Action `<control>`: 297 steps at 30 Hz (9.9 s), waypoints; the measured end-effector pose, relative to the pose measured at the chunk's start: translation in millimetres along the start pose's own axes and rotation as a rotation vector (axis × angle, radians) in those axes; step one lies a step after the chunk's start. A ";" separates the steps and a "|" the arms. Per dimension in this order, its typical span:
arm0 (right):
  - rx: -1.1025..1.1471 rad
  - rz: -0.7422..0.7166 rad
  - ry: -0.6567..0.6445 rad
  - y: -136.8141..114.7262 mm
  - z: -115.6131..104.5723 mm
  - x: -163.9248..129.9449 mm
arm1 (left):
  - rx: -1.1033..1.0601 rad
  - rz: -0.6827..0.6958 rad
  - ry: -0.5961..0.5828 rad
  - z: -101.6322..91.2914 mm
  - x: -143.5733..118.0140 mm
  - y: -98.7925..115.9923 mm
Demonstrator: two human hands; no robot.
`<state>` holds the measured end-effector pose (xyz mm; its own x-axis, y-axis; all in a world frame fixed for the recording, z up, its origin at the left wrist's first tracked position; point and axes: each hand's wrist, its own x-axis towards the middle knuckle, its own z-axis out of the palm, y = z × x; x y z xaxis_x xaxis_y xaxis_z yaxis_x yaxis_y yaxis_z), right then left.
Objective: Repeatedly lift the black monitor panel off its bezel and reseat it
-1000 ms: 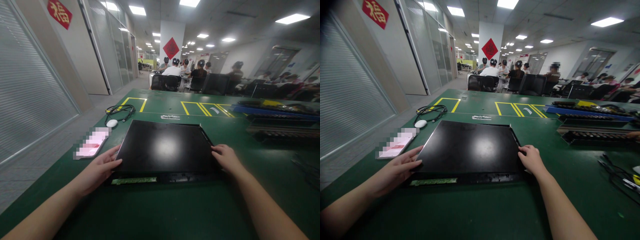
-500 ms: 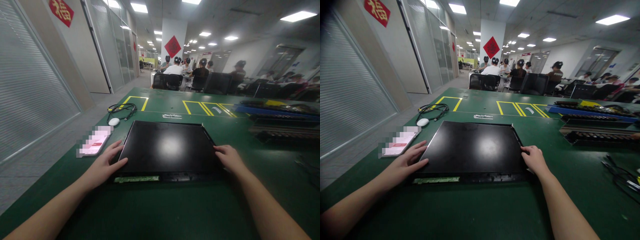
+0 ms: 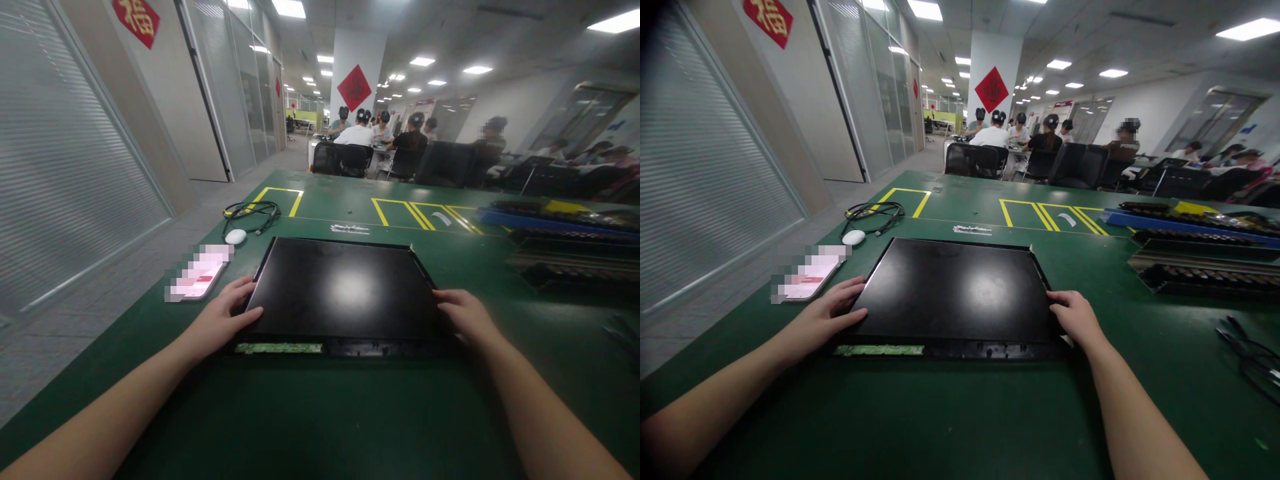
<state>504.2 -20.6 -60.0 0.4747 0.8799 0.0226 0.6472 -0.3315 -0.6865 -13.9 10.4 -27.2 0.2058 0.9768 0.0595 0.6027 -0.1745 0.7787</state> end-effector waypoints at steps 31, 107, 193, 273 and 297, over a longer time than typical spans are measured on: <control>-0.032 0.027 0.042 -22.9 -6.1 -11.8 | 0.342 0.265 -0.125 -24.9 -14.5 11.2; 0.111 0.175 -0.071 -32.9 -9.2 -16.2 | 0.079 0.043 -0.014 -18.3 -10.1 8.1; 0.167 0.145 -0.066 -27.8 -7.1 -15.3 | -0.872 -0.585 0.239 8.6 -18.0 63.6; 0.020 -0.018 -0.018 -14.8 -7.4 -5.5 | -0.874 -0.358 -0.087 -6.1 -23.5 50.8; -0.019 -0.090 -0.017 -11.5 -4.3 -5.9 | -0.764 -0.254 -0.010 -11.6 -26.5 46.3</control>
<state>496.5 -23.5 -49.2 0.4042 0.9119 0.0714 0.6981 -0.2572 -0.6682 -0.4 -22.2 14.6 0.1421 0.9734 -0.1795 -0.0615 0.1897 0.9799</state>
